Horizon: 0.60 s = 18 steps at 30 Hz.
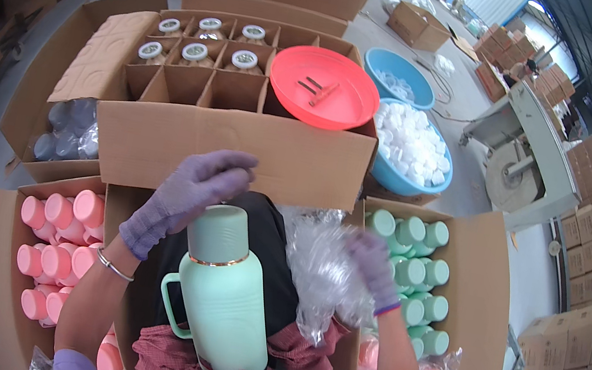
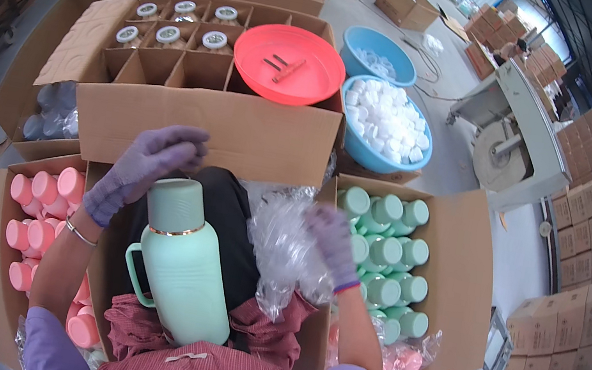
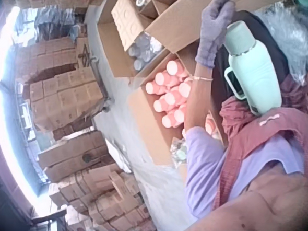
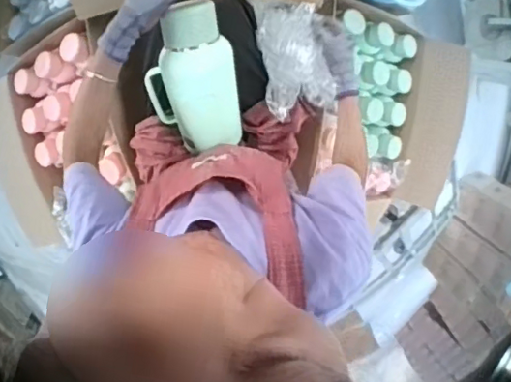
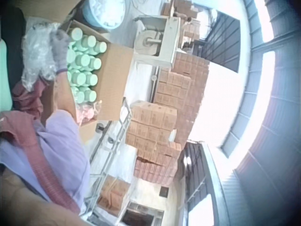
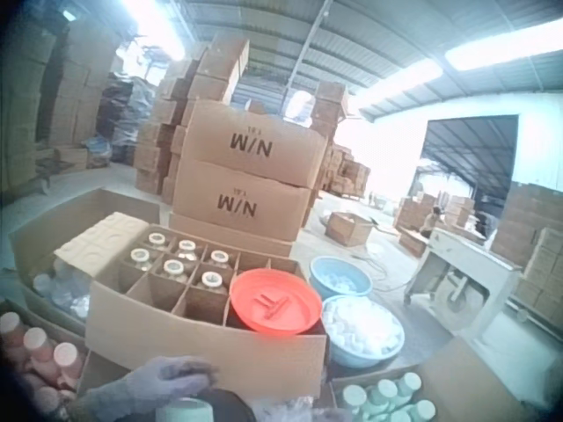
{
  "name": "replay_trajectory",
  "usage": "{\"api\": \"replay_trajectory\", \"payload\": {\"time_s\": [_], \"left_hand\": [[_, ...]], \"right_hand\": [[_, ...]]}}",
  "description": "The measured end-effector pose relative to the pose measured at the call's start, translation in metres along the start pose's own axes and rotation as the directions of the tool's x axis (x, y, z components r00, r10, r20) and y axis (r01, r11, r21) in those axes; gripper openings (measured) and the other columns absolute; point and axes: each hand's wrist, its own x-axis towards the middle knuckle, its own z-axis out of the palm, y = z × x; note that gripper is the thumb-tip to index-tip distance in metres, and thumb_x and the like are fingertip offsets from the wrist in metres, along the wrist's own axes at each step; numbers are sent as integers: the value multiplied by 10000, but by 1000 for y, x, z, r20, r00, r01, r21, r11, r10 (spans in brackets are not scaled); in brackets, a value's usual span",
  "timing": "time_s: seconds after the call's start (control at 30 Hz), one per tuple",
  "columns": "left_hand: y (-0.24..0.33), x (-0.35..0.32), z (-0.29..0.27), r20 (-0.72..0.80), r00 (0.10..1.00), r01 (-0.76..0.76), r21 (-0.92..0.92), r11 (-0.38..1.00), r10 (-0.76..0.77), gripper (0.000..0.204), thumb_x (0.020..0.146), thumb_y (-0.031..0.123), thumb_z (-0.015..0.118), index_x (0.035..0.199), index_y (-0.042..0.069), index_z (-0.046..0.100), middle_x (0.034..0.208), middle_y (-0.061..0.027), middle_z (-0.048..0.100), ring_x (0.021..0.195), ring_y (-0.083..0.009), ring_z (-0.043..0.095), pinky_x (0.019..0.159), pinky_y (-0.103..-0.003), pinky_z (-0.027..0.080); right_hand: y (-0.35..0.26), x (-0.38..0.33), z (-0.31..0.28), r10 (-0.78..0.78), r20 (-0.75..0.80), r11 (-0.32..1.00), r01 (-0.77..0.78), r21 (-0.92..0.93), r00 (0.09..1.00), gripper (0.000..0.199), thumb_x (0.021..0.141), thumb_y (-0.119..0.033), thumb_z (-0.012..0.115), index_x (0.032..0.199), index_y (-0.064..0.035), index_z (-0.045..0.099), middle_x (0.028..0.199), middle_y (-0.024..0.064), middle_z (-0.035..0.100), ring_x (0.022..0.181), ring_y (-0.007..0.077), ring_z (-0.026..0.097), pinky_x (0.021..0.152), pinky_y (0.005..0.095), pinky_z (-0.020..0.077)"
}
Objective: The person assembles thermos bottles by inserting glass liners into plastic sleeves, screwing on lids, and wrapping each unit in bubble wrap. They handle pink and mint green bottles, placing finished units into a cardboard box.
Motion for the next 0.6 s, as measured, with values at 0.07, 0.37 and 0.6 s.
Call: {"api": "replay_trajectory", "payload": {"time_s": [0.07,0.37,0.6], "left_hand": [[9,3,18,218,974,15,228,974,-66,704,913,315,711,1463,-16,422,1406,-194,522,1324,-304,507,1111,-394,411],[-8,70,82,419,888,-437,642,631,188,642,809,258,732,1375,56,507,1276,-232,568,1201,-400,534,1002,-440,435],[-18,76,32,390,917,-347,680,646,82,203,834,137,651,999,28,696,849,-181,677,803,-378,631,763,-428,495]], "right_hand": [[6,28,-39,-201,-261,706,324,630,944,226,976,-228,642,1094,-35,653,1051,24,671,872,136,649,775,298,550],[-136,36,-69,-600,-349,523,683,510,720,322,1045,-245,506,1213,-13,653,1155,58,649,1013,136,624,866,291,536],[-125,33,-103,-407,-647,556,737,385,645,255,1016,-269,578,1010,-24,652,910,23,627,794,106,615,709,275,536]]}}
